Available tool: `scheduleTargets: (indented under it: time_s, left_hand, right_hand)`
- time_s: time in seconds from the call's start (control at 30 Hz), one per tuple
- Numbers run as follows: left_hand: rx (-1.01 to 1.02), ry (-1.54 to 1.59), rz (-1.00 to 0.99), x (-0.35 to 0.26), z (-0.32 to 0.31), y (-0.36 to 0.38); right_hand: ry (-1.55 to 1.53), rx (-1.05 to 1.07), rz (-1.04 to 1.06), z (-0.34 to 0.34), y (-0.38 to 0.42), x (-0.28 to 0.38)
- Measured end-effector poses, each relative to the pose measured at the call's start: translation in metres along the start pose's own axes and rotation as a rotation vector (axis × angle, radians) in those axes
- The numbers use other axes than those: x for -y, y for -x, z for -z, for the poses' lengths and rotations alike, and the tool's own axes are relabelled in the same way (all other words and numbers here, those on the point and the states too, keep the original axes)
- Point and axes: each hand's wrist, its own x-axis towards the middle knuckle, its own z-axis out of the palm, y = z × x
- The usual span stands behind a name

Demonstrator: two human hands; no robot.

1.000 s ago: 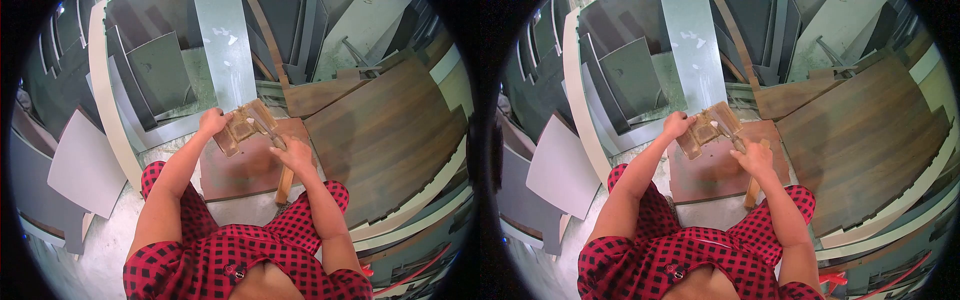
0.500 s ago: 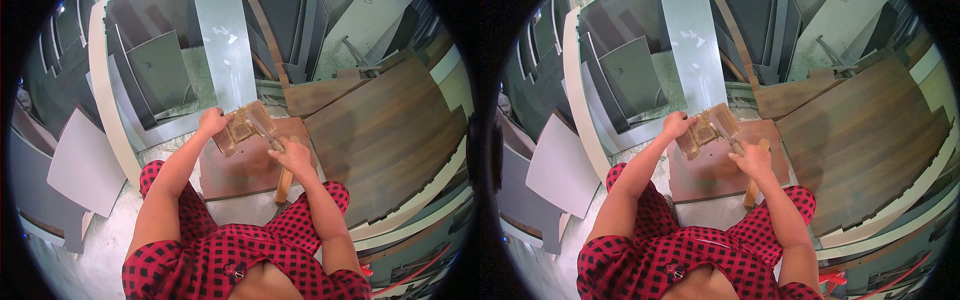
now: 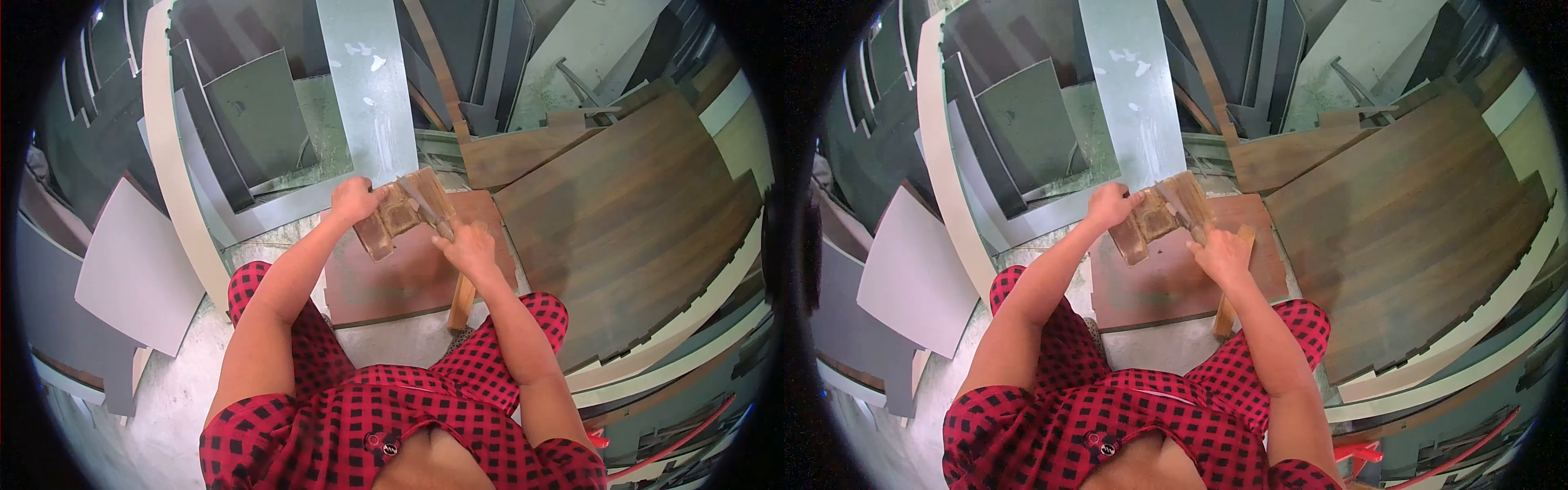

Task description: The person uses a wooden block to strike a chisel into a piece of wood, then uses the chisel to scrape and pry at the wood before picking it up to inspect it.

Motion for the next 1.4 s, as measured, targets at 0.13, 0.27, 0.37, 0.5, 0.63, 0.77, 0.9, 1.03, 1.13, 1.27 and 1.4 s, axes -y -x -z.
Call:
scheduleTargets:
  time_s: [0.13,0.27,0.37,0.5,0.63,0.77,0.9,1.03,1.13,1.27,1.4]
  left_hand:
    - [0.108,0.03,0.033,-0.005,0.008,0.001]
    - [0.053,0.023,0.104,0.014,0.009,-0.007]
    - [0.042,0.029,0.033,0.009,0.003,-0.005]
    - [0.106,0.063,-0.04,-0.004,0.002,0.0]
    - [0.025,0.047,0.027,0.016,0.005,-0.011]
    - [0.071,0.052,-0.012,0.012,0.0,-0.006]
    - [0.132,0.044,-0.03,-0.002,0.005,-0.001]
    - [0.063,0.047,0.045,0.016,0.005,-0.013]
    - [0.098,0.044,0.054,0.012,0.004,-0.009]
    - [0.113,0.077,-0.046,-0.007,-0.004,0.003]
    - [0.044,0.026,0.005,0.01,-0.002,-0.009]
  right_hand:
    - [-0.005,-0.028,-0.075,0.013,-0.007,-0.002]
    - [-0.039,0.025,-0.003,0.024,0.015,0.003]
    - [-0.041,-0.015,0.017,-0.002,0.007,-0.002]
    - [-0.041,-0.03,-0.051,0.005,-0.011,-0.001]
    - [-0.045,0.001,0.021,0.02,0.014,0.005]
    - [-0.031,0.013,0.021,-0.008,0.005,-0.001]
    - [-0.026,0.011,0.004,0.005,-0.001,0.005]
    - [-0.033,0.035,0.023,0.021,0.015,0.007]
    - [-0.009,0.057,0.0,0.004,0.009,0.005]
    - [0.039,-0.026,0.001,0.003,-0.004,0.002]
    - [-0.017,-0.053,0.002,0.019,0.012,0.001]
